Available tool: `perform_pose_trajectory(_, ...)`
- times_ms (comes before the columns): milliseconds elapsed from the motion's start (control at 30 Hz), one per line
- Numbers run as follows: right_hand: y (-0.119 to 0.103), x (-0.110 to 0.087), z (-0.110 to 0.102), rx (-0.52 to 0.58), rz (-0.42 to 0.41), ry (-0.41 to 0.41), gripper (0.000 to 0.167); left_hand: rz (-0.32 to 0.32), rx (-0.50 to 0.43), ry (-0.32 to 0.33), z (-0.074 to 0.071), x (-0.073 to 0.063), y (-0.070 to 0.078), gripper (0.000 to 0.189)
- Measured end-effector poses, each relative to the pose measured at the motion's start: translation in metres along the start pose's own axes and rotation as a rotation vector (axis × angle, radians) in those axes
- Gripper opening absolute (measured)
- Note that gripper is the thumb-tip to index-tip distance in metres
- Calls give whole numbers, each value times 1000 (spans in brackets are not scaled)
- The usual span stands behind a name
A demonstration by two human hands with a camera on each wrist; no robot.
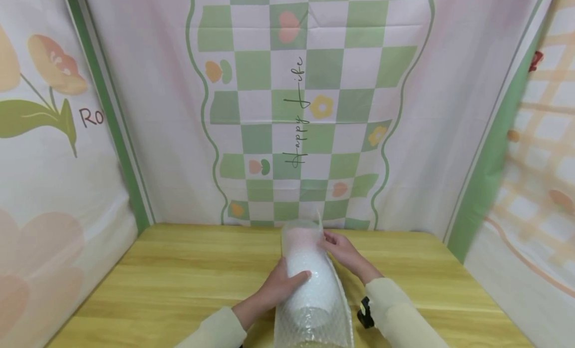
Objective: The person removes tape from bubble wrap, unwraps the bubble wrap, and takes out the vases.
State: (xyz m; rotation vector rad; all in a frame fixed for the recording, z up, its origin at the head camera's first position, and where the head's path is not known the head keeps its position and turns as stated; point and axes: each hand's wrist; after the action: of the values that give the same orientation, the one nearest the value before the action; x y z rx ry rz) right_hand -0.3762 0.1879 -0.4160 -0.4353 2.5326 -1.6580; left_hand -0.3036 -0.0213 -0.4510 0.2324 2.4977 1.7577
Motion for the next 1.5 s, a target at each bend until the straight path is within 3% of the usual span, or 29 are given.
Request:
perform_pose_trajectory(533,5,3,0,24,-14,-11,60,-20,-9,-20,1,-1,1,105)
perform_pose_trajectory(933,-18,-7,-1,21,6,-12,56,-11,-3,-13,2,0,1,104)
perform_pose_trajectory(1200,1,3,0,-9,21,37,56,-16,-5,-12,2,-1,3,105)
perform_pose_trajectory(1500,3,4,-1,-15,7,50,52,-22,-8,-14,3,-1,2,105)
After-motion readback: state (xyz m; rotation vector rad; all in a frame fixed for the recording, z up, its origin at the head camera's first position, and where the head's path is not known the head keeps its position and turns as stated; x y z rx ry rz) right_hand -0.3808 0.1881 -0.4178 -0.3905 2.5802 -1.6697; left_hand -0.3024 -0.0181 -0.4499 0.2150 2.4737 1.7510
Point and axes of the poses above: each hand's wrist, its own x-axis towards the middle knuckle, its own z-axis out of the palm, y = z × x, and after that the axes turned 1 degree about -x, right-handed
